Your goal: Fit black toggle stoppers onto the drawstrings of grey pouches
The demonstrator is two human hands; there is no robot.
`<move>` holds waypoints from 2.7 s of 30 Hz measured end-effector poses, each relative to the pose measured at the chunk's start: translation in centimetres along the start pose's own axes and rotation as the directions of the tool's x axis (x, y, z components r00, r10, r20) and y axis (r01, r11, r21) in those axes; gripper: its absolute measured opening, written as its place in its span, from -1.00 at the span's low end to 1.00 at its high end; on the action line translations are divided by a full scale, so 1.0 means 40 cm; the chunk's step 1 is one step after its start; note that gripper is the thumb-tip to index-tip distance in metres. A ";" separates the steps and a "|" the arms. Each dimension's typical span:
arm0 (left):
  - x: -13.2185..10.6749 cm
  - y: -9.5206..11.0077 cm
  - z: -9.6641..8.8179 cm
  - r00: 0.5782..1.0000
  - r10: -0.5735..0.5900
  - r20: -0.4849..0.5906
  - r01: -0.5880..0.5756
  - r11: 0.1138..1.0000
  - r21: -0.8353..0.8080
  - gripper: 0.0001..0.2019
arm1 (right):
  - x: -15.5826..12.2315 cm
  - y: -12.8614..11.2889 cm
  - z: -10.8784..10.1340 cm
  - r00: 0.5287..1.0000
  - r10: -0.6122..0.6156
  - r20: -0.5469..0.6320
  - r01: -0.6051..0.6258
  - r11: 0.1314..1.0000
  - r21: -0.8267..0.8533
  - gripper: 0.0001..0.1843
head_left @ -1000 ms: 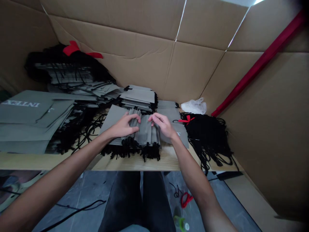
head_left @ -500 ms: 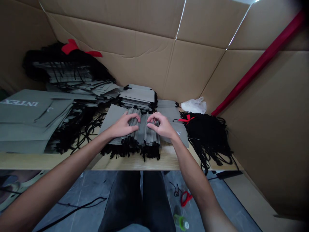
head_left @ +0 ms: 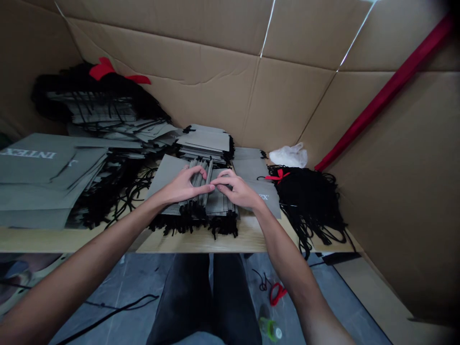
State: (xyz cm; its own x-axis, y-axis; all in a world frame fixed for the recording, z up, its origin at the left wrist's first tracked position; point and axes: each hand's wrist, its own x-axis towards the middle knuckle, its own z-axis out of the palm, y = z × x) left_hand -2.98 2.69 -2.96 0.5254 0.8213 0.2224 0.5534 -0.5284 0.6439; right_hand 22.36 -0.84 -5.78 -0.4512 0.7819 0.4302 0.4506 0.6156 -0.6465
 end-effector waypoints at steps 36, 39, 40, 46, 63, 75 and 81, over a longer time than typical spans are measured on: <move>-0.071 -0.074 -0.096 0.933 -0.212 -0.292 0.265 0.951 0.157 -0.15 | 0.037 0.079 0.082 0.809 0.389 -0.441 -0.309 0.919 0.245 -0.20; -0.070 -0.122 -0.088 0.937 -0.290 -0.193 0.307 0.950 0.063 -0.09 | 0.043 0.093 0.083 0.795 0.447 -0.410 -0.328 0.885 0.331 -0.12; -0.071 -0.131 -0.082 0.935 -0.309 -0.175 0.319 0.947 0.027 -0.08 | 0.044 0.098 0.082 0.792 0.464 -0.397 -0.332 0.873 0.357 -0.09; -0.092 -0.149 -0.057 0.906 -0.388 -0.168 0.359 0.916 -0.178 -0.04 | 0.041 0.112 0.078 0.781 0.531 -0.329 -0.352 0.809 0.471 0.03; -0.071 -0.156 -0.041 0.927 -0.342 -0.151 0.316 0.933 -0.174 -0.08 | 0.054 0.067 0.082 0.841 0.453 -0.297 -0.320 0.858 0.402 0.07; -0.061 -0.126 -0.033 0.952 -0.259 -0.166 0.265 0.964 0.017 -0.14 | 0.046 0.007 0.037 0.954 0.187 -0.235 -0.176 0.982 0.068 0.09; -0.073 -0.135 -0.047 0.954 -0.253 -0.159 0.259 0.966 0.022 -0.13 | 0.035 0.001 0.035 0.995 0.033 -0.095 -0.033 0.999 -0.001 -0.32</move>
State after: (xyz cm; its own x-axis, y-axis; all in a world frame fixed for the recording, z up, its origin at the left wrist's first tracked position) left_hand -8.70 3.55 -5.72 0.2588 0.9516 0.1659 0.6849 -0.3019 0.6631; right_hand 20.69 0.16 -6.07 -0.3605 0.8076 0.4667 0.4665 0.5894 -0.6596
